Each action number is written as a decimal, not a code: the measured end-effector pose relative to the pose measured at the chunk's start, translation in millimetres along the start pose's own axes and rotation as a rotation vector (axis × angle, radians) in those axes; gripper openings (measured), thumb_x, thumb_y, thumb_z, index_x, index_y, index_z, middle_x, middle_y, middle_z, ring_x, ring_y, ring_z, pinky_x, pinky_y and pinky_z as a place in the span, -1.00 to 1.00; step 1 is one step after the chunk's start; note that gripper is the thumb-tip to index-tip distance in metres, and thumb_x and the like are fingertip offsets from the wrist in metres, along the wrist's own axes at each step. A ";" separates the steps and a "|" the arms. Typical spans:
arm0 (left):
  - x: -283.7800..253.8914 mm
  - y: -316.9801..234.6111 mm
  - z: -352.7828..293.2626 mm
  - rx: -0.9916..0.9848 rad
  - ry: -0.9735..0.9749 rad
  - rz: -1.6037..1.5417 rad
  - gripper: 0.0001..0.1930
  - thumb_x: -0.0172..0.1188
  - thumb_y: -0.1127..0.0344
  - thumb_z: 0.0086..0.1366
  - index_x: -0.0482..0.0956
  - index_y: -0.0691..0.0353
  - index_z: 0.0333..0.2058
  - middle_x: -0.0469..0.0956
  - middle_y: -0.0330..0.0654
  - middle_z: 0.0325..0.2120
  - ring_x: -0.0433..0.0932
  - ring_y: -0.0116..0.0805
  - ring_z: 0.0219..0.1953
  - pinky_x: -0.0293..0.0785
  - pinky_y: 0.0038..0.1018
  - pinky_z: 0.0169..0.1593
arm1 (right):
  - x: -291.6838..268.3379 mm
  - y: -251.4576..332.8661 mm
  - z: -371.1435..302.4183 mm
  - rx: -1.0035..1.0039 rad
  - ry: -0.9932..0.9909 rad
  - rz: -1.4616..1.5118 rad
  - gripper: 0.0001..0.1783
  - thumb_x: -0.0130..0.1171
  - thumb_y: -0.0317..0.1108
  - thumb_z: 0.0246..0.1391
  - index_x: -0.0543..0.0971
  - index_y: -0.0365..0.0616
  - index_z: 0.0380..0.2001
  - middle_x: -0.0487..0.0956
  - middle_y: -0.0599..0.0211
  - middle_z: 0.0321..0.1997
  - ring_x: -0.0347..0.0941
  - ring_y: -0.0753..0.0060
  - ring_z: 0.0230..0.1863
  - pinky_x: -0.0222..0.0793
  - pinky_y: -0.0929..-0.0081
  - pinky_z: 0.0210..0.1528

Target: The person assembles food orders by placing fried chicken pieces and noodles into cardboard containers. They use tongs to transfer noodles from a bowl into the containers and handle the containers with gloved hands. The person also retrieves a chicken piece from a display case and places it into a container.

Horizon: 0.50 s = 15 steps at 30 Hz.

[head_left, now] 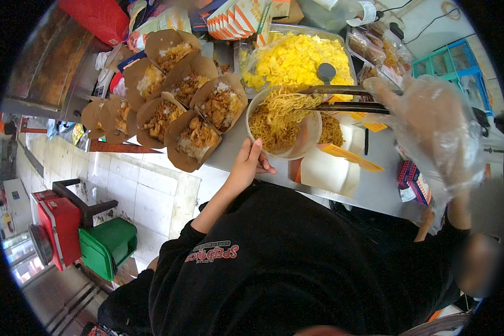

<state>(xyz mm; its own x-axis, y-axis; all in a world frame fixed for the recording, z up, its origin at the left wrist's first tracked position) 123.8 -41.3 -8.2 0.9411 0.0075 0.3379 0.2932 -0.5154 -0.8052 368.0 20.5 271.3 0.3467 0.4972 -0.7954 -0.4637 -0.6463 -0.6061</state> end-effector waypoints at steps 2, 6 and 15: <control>0.4 0.9 1.6 0.015 -0.005 -0.020 -0.61 -0.23 -0.05 0.51 0.18 0.21 -0.11 0.41 -0.16 -0.59 0.62 -0.20 -0.51 0.63 -0.37 -0.37 | -12.3 1.0 -8.6 0.055 0.002 -0.016 -0.68 0.19 -0.34 -0.01 0.62 -0.04 -0.13 0.57 0.38 -0.27 0.52 0.30 -0.25 0.45 0.32 -0.25; 5.5 -0.9 4.0 0.060 -0.006 -0.125 -0.64 -0.25 -0.01 0.52 0.15 0.22 -0.12 0.42 -0.16 -0.61 0.65 -0.13 -0.49 0.66 -0.28 -0.34 | -31.4 -0.5 -21.2 0.139 -0.023 -0.045 -0.67 0.23 -0.33 -0.03 0.63 -0.04 -0.12 0.59 0.36 -0.28 0.54 0.32 -0.28 0.46 0.34 -0.27; 22.2 -1.7 3.5 0.087 0.034 -0.186 -0.68 -0.30 0.09 0.54 0.11 0.29 -0.19 0.47 -0.05 -0.59 0.66 -0.04 -0.49 0.70 -0.28 -0.35 | -80.8 -12.5 -40.3 0.281 -0.087 -0.145 -0.63 0.31 -0.33 -0.06 0.64 -0.04 -0.10 0.63 0.33 -0.29 0.57 0.35 -0.33 0.48 0.39 -0.30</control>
<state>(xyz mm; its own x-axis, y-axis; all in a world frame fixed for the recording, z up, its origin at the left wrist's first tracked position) 144.7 -37.2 -1.0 0.8637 0.0657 0.4998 0.4761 -0.4320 -0.7660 378.6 -34.9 342.9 0.3601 0.6280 -0.6899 -0.6255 -0.3861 -0.6780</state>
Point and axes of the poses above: each hand's wrist, its own z-axis towards the middle knuckle, its own x-axis out of the palm, y = z × x, the point moved 1 cm from there along z, towards the middle knuckle
